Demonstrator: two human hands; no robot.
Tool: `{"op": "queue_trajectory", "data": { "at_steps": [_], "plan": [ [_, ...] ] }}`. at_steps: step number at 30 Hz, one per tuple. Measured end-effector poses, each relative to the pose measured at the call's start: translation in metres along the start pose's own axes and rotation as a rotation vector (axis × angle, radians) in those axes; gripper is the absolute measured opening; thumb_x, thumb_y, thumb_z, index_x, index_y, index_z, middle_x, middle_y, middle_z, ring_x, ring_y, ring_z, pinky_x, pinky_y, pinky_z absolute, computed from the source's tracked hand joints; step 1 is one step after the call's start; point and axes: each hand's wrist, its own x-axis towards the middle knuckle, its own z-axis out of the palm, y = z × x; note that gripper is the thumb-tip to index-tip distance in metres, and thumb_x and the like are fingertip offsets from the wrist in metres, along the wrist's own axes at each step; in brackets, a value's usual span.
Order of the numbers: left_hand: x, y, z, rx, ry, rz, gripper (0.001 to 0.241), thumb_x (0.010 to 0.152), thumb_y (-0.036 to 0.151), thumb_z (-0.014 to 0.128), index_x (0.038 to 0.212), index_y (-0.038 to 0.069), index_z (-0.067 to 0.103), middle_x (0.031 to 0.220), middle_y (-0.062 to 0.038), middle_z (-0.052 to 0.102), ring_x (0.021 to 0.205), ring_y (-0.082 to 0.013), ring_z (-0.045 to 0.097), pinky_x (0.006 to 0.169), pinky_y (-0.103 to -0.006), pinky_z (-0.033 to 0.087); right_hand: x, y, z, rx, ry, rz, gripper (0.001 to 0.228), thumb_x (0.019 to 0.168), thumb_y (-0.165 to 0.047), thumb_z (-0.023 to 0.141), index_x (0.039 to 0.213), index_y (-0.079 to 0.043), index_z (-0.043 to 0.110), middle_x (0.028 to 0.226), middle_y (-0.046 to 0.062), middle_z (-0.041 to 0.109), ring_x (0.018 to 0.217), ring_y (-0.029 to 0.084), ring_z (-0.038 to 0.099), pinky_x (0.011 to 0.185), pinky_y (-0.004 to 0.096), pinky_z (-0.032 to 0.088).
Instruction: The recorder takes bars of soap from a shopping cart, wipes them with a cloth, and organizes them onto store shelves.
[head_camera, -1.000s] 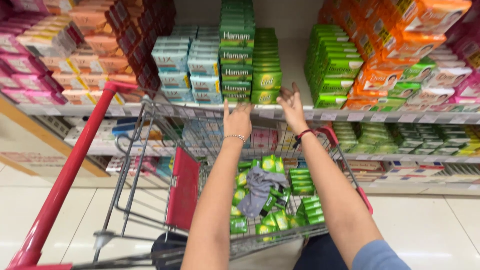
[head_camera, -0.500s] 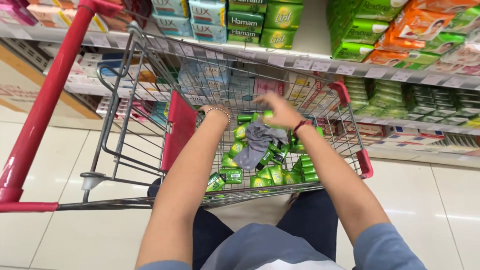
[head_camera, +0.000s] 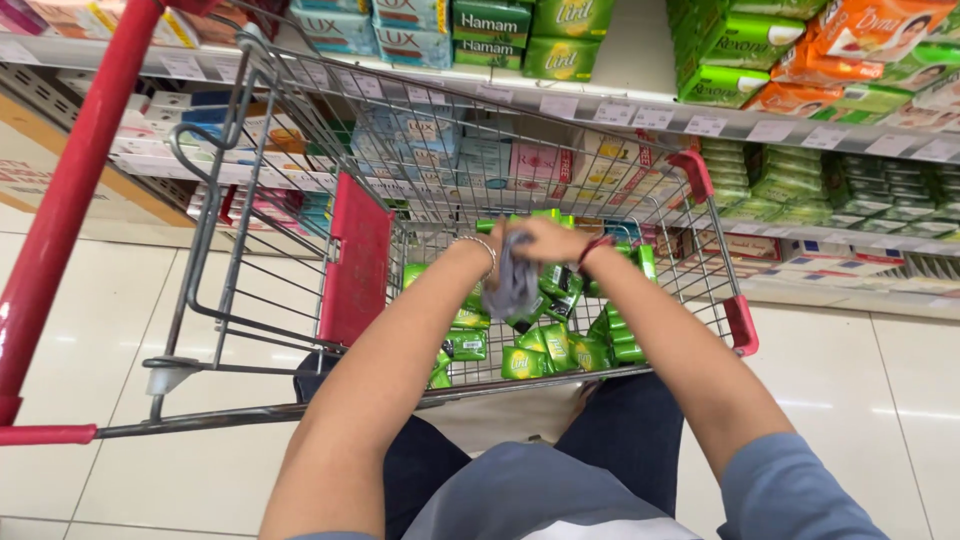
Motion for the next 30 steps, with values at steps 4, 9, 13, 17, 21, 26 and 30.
{"op": "queue_trajectory", "data": {
  "at_steps": [4,9,13,17,21,26,30],
  "plan": [
    [0.003,0.002,-0.022,-0.514,0.019,-0.049,0.083,0.082,0.02,0.079,0.143,-0.005,0.03,0.124,-0.031,0.064,0.098,-0.0404,0.077,0.076,-0.0507,0.066,-0.035,-0.057,-0.065,0.501,0.172,0.223,0.026,0.093,-0.017,0.06,0.118,-0.012,0.063,0.107,0.002,0.066,0.085,0.016,0.065,0.071,0.037,0.058],
    [0.072,0.014,-0.018,-1.556,0.148,0.228,0.038,0.093,0.022,0.06,0.11,-0.012,0.064,0.099,-0.024,0.074,0.082,-0.0346,0.077,0.072,-0.0473,0.067,-0.073,-0.117,-0.095,0.464,0.296,-0.04,0.071,0.074,-0.004,0.08,0.137,-0.009,0.047,0.126,-0.002,0.058,0.116,0.01,0.054,0.098,0.026,0.046],
    [0.067,0.068,-0.012,-1.279,0.209,0.367,0.038,0.09,0.024,0.063,0.104,-0.01,0.071,0.094,-0.023,0.074,0.085,-0.0354,0.074,0.077,-0.0482,0.062,-0.099,-0.025,-0.104,0.136,0.496,-0.118,0.069,0.07,0.004,0.075,0.137,0.001,0.056,0.126,0.004,0.065,0.114,0.017,0.06,0.103,0.031,0.048],
    [0.07,0.107,0.004,-0.479,0.431,0.354,0.04,0.083,0.024,0.069,0.116,0.002,0.071,0.119,-0.025,0.065,0.105,-0.0396,0.069,0.09,-0.0472,0.056,-0.13,0.013,-0.105,0.141,0.455,0.13,0.033,0.082,-0.001,0.074,0.116,-0.001,0.071,0.111,0.01,0.076,0.103,0.018,0.07,0.096,0.032,0.055],
    [0.114,0.121,0.04,0.142,0.202,0.159,0.073,0.079,0.028,0.08,0.145,0.012,0.053,0.153,-0.019,0.046,0.132,-0.0352,0.055,0.107,-0.0508,0.048,-0.147,0.05,-0.092,-0.327,0.43,0.585,0.045,0.068,0.008,0.068,0.107,-0.009,0.081,0.103,0.027,0.072,0.101,0.039,0.07,0.093,0.045,0.053],
    [0.129,0.138,0.054,0.437,0.182,0.274,0.12,0.07,0.051,0.087,0.162,0.008,0.024,0.163,-0.015,0.031,0.152,-0.0344,0.026,0.122,-0.0566,0.02,-0.142,0.101,-0.067,-0.357,0.419,0.757,0.025,0.076,0.0,0.065,0.099,0.001,0.076,0.106,0.031,0.07,0.108,0.043,0.068,0.095,0.049,0.054],
    [0.159,0.139,0.075,0.547,0.174,0.239,0.135,0.065,0.077,0.08,0.162,0.008,0.016,0.169,-0.017,0.017,0.156,-0.0362,0.009,0.123,-0.0566,0.003,-0.137,0.021,-0.088,-0.205,0.193,0.958,0.049,0.066,-0.03,0.078,0.1,0.006,0.075,0.111,0.031,0.071,0.108,0.039,0.071,0.095,0.043,0.057]
  ]
}}
